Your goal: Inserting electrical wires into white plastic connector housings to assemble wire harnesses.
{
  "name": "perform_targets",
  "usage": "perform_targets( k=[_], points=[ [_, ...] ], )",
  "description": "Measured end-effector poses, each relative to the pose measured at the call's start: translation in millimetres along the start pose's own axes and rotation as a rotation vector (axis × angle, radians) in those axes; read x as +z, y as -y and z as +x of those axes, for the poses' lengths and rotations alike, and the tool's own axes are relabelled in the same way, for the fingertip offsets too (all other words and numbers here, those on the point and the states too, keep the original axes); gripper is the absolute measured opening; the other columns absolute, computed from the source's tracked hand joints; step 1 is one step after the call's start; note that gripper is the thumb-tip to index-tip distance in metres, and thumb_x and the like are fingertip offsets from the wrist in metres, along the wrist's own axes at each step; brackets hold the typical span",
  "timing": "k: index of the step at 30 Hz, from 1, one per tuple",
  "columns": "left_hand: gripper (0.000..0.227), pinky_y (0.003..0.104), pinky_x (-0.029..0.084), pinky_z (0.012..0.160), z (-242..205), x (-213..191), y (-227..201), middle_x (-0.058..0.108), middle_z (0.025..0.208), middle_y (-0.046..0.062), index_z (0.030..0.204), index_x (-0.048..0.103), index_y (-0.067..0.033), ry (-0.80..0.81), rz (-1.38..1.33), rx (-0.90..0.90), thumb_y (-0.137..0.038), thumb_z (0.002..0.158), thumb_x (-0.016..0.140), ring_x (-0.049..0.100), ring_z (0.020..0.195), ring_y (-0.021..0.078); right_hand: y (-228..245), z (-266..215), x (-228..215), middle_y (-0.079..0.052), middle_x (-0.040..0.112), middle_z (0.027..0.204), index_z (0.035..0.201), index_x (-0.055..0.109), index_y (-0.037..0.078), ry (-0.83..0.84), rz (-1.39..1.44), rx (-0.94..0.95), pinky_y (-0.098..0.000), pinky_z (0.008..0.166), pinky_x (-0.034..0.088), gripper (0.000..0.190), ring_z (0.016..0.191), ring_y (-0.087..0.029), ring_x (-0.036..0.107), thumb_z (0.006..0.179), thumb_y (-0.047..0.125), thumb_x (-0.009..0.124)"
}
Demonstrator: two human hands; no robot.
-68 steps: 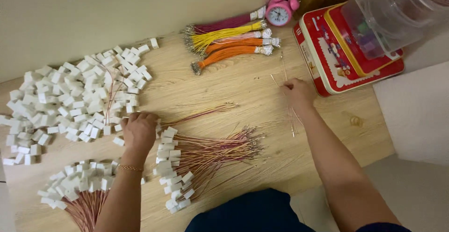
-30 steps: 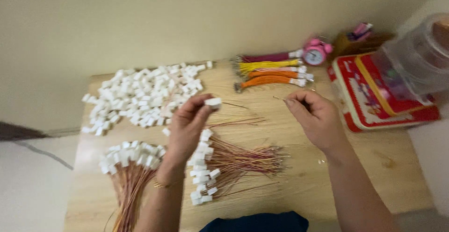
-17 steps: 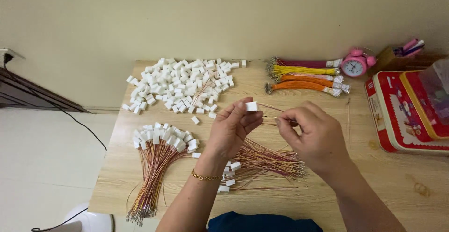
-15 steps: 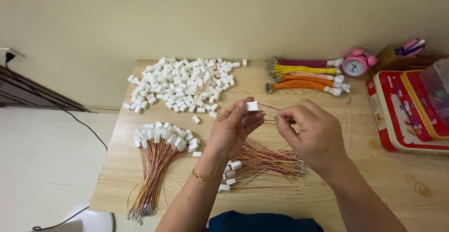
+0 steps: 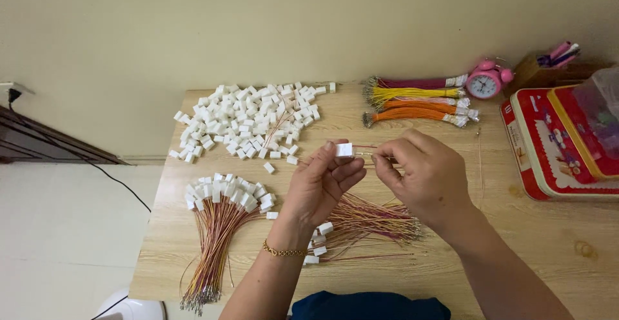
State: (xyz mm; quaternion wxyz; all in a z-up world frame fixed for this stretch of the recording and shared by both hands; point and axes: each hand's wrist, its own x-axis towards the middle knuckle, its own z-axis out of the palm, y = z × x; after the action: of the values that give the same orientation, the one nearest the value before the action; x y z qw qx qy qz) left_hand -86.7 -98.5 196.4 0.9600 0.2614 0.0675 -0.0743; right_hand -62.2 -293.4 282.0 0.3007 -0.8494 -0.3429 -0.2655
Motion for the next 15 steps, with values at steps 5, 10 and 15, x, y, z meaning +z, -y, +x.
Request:
perform_targets(
  k=[5, 10, 15],
  points=[
    [0.029, 0.05, 0.063, 0.09, -2.4, 2.5, 2.0, 0.078, 0.103, 0.02, 0.123, 0.068, -0.0035, -0.002, -0.01, -0.014, -0.025, 0.105, 0.06, 0.076, 0.098, 0.0331, -2.1, -1.3, 4.4, -0.001, 0.06, 0.073, 0.085, 0.071, 0.015, -0.04, -0.036, -0.024, -0.0307, 0.066, 0.055, 0.012, 0.07, -0.021, 0.068, 0.089, 0.007, 0.078],
    [0.027, 0.049, 0.064, 0.088, -3.3, 2.1, 4.2, 0.077, 0.106, 0.022, 0.121, 0.069, -0.0067, -0.022, 0.022, -0.03, -0.027, 0.104, 0.061, 0.076, 0.097, 0.0331, -3.9, -0.9, 5.2, -0.004, 0.057, 0.069, 0.083, 0.069, 0.012, -0.002, -0.048, -0.086, -0.0332, 0.061, 0.054, 0.013, 0.064, -0.025, 0.066, 0.085, 0.003, 0.077],
    [0.028, 0.051, 0.064, 0.087, -1.3, -6.0, 8.0, 0.077, 0.105, 0.024, 0.122, 0.067, -0.0051, -0.051, 0.051, -0.026, -0.026, 0.103, 0.062, 0.076, 0.096, 0.0346, -6.3, -3.2, 11.4, 0.0, 0.056, 0.071, 0.084, 0.069, 0.018, -0.035, -0.107, -0.098, -0.0293, 0.065, 0.054, 0.013, 0.067, -0.02, 0.065, 0.088, 0.007, 0.075]
  ],
)
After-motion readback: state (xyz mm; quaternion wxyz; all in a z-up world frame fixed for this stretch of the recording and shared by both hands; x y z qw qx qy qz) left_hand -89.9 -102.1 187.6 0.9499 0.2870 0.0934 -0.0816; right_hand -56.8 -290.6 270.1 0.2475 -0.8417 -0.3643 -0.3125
